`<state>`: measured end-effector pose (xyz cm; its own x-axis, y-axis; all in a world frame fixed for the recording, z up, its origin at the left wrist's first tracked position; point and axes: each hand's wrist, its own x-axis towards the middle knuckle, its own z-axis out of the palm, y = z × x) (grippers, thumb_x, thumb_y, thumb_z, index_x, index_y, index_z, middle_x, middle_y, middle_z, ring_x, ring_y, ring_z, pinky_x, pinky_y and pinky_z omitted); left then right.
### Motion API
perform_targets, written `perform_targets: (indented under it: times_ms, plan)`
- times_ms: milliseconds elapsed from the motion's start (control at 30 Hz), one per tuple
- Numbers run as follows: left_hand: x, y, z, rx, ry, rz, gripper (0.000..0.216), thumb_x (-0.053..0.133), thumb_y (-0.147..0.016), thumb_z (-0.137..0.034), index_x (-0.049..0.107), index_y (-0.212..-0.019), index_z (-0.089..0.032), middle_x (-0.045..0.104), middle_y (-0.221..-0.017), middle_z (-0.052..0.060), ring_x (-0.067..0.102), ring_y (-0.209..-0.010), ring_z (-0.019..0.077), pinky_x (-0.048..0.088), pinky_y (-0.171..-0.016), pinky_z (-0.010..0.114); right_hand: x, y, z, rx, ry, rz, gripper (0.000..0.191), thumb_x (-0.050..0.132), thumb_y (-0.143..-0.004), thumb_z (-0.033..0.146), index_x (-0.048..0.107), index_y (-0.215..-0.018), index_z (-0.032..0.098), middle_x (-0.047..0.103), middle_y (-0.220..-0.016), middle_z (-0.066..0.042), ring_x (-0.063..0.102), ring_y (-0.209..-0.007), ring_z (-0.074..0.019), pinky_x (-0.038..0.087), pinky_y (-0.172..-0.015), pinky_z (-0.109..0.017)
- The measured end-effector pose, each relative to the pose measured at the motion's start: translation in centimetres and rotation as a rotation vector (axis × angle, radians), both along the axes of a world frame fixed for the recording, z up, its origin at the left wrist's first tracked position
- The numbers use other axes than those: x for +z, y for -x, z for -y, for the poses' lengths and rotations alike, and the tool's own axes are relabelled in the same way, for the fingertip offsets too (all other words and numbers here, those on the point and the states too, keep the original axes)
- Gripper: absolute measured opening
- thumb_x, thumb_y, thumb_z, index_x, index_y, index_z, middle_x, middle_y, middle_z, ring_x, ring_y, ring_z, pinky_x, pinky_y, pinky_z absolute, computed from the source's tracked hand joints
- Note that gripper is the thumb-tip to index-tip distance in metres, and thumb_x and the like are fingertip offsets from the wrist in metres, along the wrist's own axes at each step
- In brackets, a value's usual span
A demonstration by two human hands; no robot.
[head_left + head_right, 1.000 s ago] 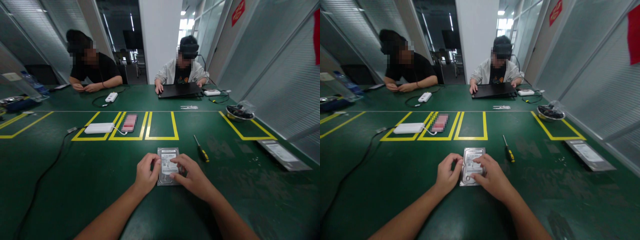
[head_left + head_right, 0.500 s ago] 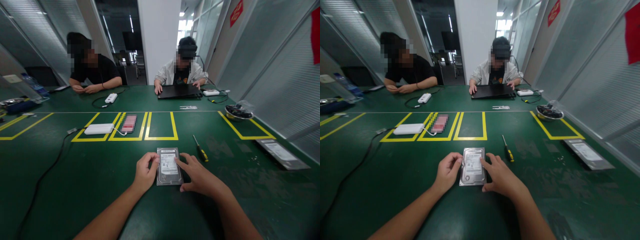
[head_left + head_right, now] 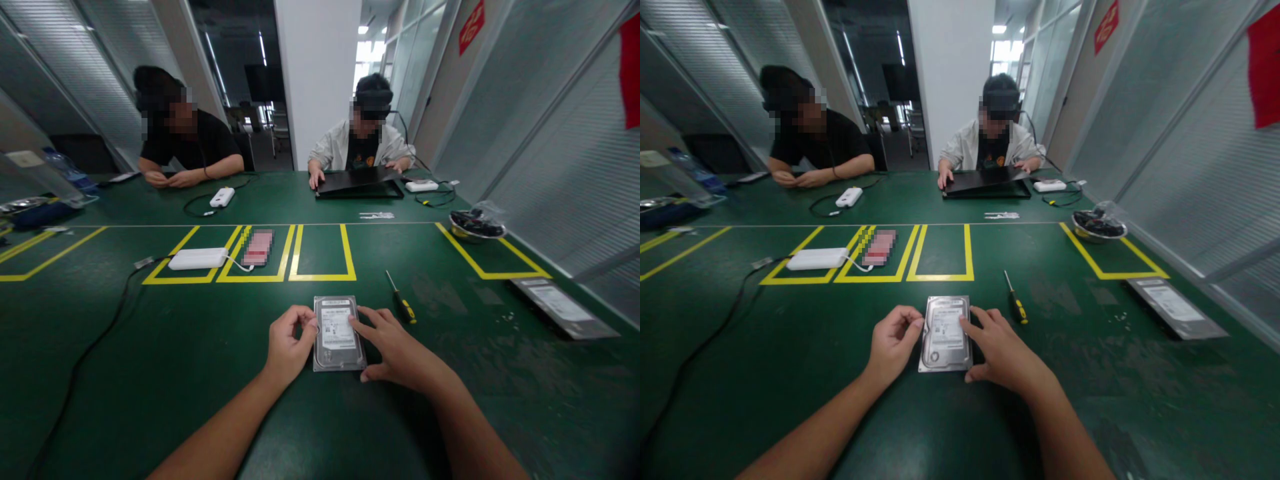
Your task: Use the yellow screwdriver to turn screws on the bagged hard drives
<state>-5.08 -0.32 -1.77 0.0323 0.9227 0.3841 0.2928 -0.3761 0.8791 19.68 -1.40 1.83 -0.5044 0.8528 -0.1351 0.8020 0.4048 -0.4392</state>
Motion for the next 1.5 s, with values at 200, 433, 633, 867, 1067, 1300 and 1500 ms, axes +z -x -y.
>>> perform_targets:
  times_ms: [200,433,633,867,1067,1300,1500]
  plan:
    - [-0.1,0.1,-0.1,0.024,-0.022,0.015,0.012,0.061,-0.090,-0.025,0.067,-0.095,-0.016,0.066,-0.080,0.003,0.061,-0.074,0.0165,0.049,-0.069,0.026,0.0,0.0,-0.1,-0.001,-0.005,-0.005,0.104,0.087,-0.061,0.036,0.035,-0.151,0.029,0.025,-0.157,-0.008,0.024,-0.137,-0.0344,0.029,-0.114,-0.052]
    - [0.3,0.1,-0.1,0.090,-0.044,-0.026,0.011,0.060,-0.090,-0.026,0.062,-0.086,-0.016,0.060,-0.075,0.001,0.057,-0.068,0.0146,0.045,-0.063,0.024,0.1,0.6,0.2,0.024,-0.020,0.008,0.104,0.087,-0.063,0.039,0.034,-0.152,0.026,0.026,-0.157,-0.011,0.024,-0.139,-0.0341,0.028,-0.115,-0.050]
    - [0.2,0.3,0.0,0.049,-0.050,-0.012,0.011,0.060,-0.090,-0.026,0.062,-0.086,-0.016,0.062,-0.075,0.002,0.058,-0.069,0.0152,0.047,-0.064,0.025,-0.1,1.2,0.2,0.044,-0.055,-0.010,0.105,0.087,-0.061,0.042,0.036,-0.151,0.025,0.027,-0.156,-0.012,0.026,-0.137,-0.0344,0.030,-0.114,-0.050]
    - [0.4,0.4,0.1,-0.001,-0.047,-0.024,0.008,0.062,-0.087,-0.024,0.065,-0.085,-0.017,0.065,-0.073,0.002,0.061,-0.069,0.0163,0.048,-0.065,0.025,-0.4,2.3,0.4,0.076,-0.083,-0.050,0.104,0.086,-0.062,0.047,0.037,-0.150,0.023,0.028,-0.154,-0.016,0.027,-0.136,-0.0365,0.031,-0.112,-0.054]
    - [1.4,0.6,0.1,-0.036,-0.032,-0.073,0.012,0.059,-0.091,-0.027,0.065,-0.088,-0.017,0.065,-0.076,0.002,0.060,-0.070,0.0162,0.046,-0.067,0.026,-0.2,2.8,0.5,0.077,-0.086,-0.034,0.104,0.085,-0.064,0.048,0.036,-0.151,0.022,0.028,-0.154,-0.016,0.028,-0.135,-0.0360,0.032,-0.112,-0.052]
    - [2.3,0.8,-0.3,-0.090,-0.121,-0.190,0.007,0.060,-0.090,-0.019,0.065,-0.087,-0.018,0.064,-0.084,0.003,0.058,-0.077,0.0170,0.044,-0.072,0.028,-0.6,2.7,0.6,0.076,-0.080,-0.058,0.106,0.084,-0.065,0.051,0.032,-0.153,0.023,0.027,-0.155,-0.014,0.027,-0.136,-0.0348,0.031,-0.113,-0.051]
    - [2.5,1.0,-0.6,-0.174,-0.147,-0.293,0.007,0.060,-0.091,-0.020,0.065,-0.087,-0.019,0.065,-0.084,0.003,0.058,-0.083,0.0191,0.043,-0.078,0.030,-0.4,2.2,0.5,0.094,-0.082,-0.096,0.103,0.085,-0.064,0.045,0.033,-0.152,0.024,0.032,-0.154,-0.010,0.030,-0.133,-0.0313,0.033,-0.113,-0.048]
